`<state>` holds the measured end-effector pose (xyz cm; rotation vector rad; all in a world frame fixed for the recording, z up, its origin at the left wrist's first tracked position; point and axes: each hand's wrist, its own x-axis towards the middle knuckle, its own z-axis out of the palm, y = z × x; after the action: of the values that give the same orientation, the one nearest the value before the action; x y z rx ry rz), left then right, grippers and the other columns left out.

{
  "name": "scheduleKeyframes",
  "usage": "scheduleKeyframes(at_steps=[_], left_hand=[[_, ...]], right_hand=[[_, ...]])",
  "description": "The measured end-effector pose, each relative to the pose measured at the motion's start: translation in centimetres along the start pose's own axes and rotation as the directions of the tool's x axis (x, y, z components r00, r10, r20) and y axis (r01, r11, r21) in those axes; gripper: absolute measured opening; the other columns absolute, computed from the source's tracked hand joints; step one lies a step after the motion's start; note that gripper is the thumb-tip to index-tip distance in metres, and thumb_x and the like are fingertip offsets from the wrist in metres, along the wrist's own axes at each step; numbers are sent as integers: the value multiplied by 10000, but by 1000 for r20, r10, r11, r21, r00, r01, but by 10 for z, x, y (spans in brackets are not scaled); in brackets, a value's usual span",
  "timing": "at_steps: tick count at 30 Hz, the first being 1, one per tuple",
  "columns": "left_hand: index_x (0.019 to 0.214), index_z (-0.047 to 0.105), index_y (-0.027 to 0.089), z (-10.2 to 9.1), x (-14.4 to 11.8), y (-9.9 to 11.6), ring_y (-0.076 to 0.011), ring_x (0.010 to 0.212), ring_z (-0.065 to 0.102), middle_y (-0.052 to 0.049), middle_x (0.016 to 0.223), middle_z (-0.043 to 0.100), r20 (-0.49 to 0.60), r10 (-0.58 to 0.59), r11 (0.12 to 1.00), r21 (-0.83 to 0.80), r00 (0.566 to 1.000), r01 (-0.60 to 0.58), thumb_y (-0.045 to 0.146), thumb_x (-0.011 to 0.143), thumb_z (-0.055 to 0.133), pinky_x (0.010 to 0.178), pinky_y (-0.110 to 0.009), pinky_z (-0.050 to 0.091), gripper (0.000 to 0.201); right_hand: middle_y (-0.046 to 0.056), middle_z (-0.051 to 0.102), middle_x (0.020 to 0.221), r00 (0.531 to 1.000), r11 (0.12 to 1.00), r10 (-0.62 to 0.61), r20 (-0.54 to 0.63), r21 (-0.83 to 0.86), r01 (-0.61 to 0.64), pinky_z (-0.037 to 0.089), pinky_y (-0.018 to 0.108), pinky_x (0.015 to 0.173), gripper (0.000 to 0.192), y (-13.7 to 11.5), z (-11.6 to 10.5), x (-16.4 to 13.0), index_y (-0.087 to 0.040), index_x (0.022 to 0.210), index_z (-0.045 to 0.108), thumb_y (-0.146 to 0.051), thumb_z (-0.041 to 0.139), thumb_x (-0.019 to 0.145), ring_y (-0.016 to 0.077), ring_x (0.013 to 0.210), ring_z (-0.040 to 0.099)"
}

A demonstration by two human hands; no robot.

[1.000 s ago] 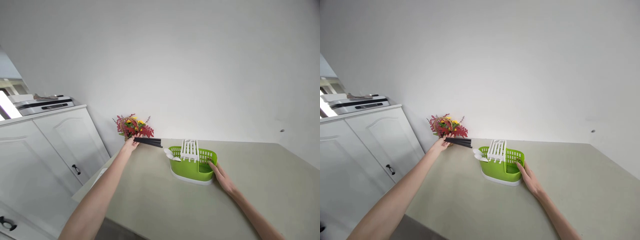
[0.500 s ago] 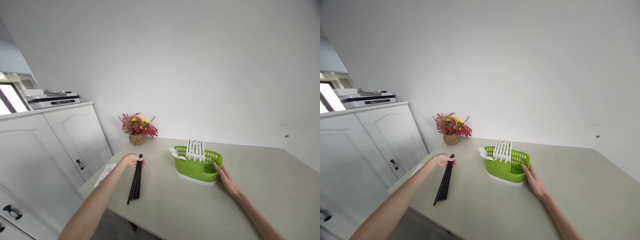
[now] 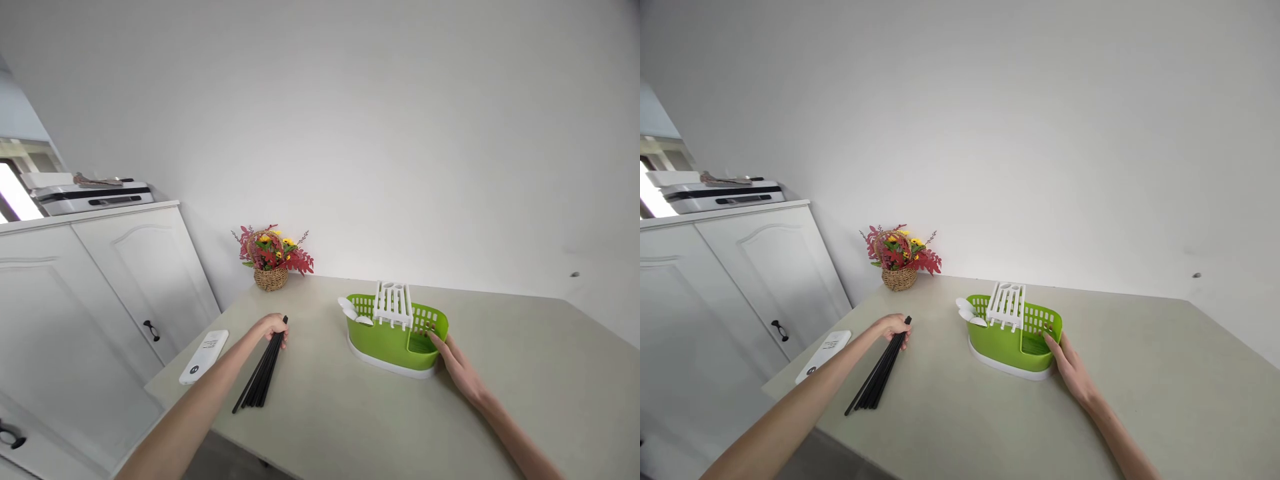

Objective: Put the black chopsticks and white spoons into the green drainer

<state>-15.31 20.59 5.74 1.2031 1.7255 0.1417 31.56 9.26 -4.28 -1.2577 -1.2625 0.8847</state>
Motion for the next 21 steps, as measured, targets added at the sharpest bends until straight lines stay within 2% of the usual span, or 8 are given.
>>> scheduleKeyframes(at_steps=[2, 4, 9, 12, 15, 21], left_hand=[[1252, 639, 148, 4, 3, 4, -236, 1040, 692, -104, 1225, 677, -15, 54, 999, 7, 998, -54, 374, 997, 658, 885, -445, 603, 342], [1332, 607, 170, 6, 5, 9, -243, 1106, 665, -106, 1314, 636, -39, 107, 994, 20, 994, -106, 372, 1002, 652, 923, -457, 593, 389], [1320, 617, 184, 11, 10, 16, -259, 1137, 660, -101, 1316, 636, -169, 131, 988, 110, 977, -113, 363, 986, 677, 934, -447, 585, 384], [1315, 621, 192, 14, 12, 16, -257, 1142, 659, -99, 1318, 635, -234, 137, 981, 164, 962, -100, 361, 985, 679, 936, -439, 583, 375], [1313, 623, 201, 16, 14, 14, -253, 1144, 658, -99, 1322, 635, -259, 168, 973, 199, 951, -118, 358, 987, 677, 937, -435, 583, 366], [1312, 624, 196, 14, 14, 11, -250, 1136, 659, -101, 1323, 635, -276, 201, 959, 252, 940, -131, 361, 993, 666, 939, -440, 583, 361]], right_hand=[[-21, 554, 1557, 1000, 1000, -5, -7, 1, 5, 270, 446, 1278, 632, -1, 0, -1, -331, 1454, 590, -675, 528, 928, 302, 1482, 447], [-27, 547, 1563, 1000, 1000, -9, -7, 5, 9, 266, 435, 1279, 635, -1, 1, -1, -333, 1458, 588, -676, 528, 928, 297, 1494, 429], [-19, 516, 1588, 1000, 1000, -7, 7, 10, 7, 215, 456, 1293, 669, -1, 0, -2, -316, 1481, 567, -690, 525, 928, 302, 1525, 374], [-13, 552, 1558, 1000, 1000, 0, -8, 3, 0, 248, 460, 1283, 662, -1, -1, -2, -318, 1468, 586, -684, 546, 919, 311, 1507, 405], [-19, 566, 1545, 1000, 1000, 1, -19, -1, -1, 267, 449, 1277, 653, 0, -1, -2, -323, 1455, 601, -684, 551, 914, 309, 1507, 405], [-27, 506, 1593, 1000, 1000, 25, -9, -7, -25, 223, 449, 1291, 683, 4, -2, 0, -311, 1456, 595, -715, 522, 910, 300, 1548, 323]])
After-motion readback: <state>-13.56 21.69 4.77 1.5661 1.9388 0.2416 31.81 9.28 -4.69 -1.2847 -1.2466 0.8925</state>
